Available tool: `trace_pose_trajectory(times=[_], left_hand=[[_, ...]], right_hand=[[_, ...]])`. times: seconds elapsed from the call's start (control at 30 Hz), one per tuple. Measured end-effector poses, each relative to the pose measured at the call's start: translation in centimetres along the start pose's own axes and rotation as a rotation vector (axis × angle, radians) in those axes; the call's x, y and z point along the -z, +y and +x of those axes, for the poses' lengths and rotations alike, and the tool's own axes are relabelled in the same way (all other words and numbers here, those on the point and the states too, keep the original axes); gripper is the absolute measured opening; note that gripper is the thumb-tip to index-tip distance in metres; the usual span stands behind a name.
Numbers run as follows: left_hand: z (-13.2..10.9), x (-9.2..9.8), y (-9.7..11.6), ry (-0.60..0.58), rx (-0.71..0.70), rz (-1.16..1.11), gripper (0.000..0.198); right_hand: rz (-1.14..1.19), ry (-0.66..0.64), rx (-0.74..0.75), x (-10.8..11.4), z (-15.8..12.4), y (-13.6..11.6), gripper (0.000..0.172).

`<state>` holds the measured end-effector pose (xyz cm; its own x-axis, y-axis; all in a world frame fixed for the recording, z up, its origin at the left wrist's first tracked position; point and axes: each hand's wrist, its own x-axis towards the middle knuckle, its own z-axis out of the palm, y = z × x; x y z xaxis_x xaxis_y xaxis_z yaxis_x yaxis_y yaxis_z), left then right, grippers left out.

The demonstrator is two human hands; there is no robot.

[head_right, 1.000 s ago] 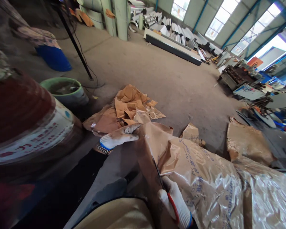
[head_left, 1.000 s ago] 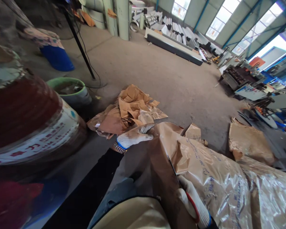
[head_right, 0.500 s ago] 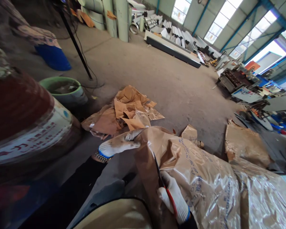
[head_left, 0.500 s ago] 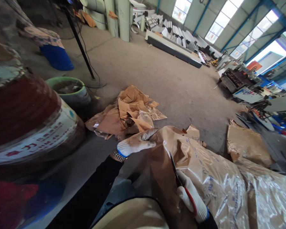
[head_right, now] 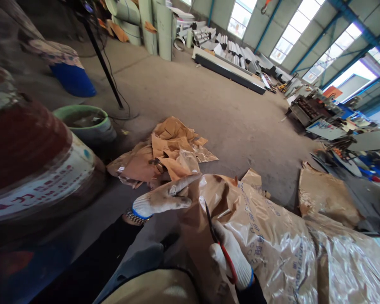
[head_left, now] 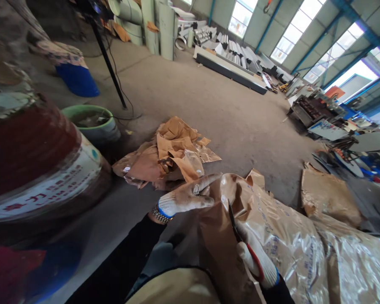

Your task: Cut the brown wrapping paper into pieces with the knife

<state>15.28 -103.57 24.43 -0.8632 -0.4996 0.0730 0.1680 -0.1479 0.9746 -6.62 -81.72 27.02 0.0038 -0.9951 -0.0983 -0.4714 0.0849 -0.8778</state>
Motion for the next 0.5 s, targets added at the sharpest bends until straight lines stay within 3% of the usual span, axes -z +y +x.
trace_pose_trajectory(times=[0.2, 0.33, 0.5], left_hand=[[0.6, -0.7, -0.2, -0.032, 0.006, -0.109, 0.092], [0.6, -0.9, -0.4, -0.056, 0.034, -0.124, 0.096], [1.1, -1.9, -0.9, -0.128, 0.085, -0.216, 0.103]], right_hand=[[0.163, 0.025, -0.088, -0.4, 0.6, -1.5, 0.075], [0.114, -0.031, -0.061, 0.3, 1.3, -2.6, 0.082], [0.083, -0.045, -0.052, 1.2, 2.1, -1.8, 0.088]])
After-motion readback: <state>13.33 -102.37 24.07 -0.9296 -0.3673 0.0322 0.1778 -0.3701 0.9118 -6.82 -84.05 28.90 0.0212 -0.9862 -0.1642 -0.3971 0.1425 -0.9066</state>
